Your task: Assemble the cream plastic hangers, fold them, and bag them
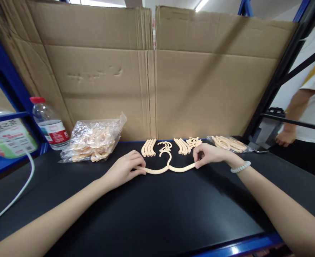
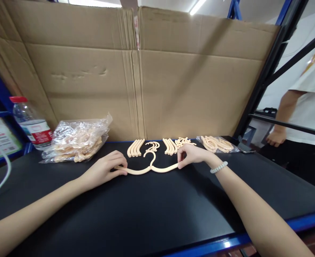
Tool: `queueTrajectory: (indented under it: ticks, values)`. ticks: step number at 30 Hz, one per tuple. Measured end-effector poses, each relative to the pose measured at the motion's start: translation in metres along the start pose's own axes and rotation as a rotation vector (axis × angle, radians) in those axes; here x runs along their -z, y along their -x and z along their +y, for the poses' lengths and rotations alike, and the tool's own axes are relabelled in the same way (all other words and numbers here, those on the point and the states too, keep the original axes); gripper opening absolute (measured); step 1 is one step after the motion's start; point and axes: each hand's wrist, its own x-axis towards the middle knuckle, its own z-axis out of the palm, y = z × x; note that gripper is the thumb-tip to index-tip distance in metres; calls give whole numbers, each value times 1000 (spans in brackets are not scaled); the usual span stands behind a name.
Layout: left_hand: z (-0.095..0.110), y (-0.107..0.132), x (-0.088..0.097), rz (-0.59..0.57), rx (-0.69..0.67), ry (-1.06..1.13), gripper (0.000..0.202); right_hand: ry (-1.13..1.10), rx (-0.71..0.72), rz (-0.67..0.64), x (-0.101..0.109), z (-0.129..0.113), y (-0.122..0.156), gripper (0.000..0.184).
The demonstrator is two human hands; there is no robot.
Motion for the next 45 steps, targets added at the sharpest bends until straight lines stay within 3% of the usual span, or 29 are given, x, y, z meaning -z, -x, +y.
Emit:
queueTrajectory:
  ticks: [6, 20, 28, 38, 45]
  values:
    - [-1, 0, 0, -4, -34, -72, 17, 13, -14, -39, -4, 5, -3, 24]
    - [1, 1, -14, 132, 123, -174, 16, 19, -54, 18, -7, 5, -6, 22]
    - [-1, 2, -15, 167, 125, -118, 20, 33, -84, 84, -10, 2, -8, 18]
    - [-5, 3, -18, 150, 119, -149, 24, 23, -89, 73, -11, 2, -7, 14]
    - [-8, 2, -18, 203, 153, -71, 19, 25, -96, 75, -10, 4, -7, 12]
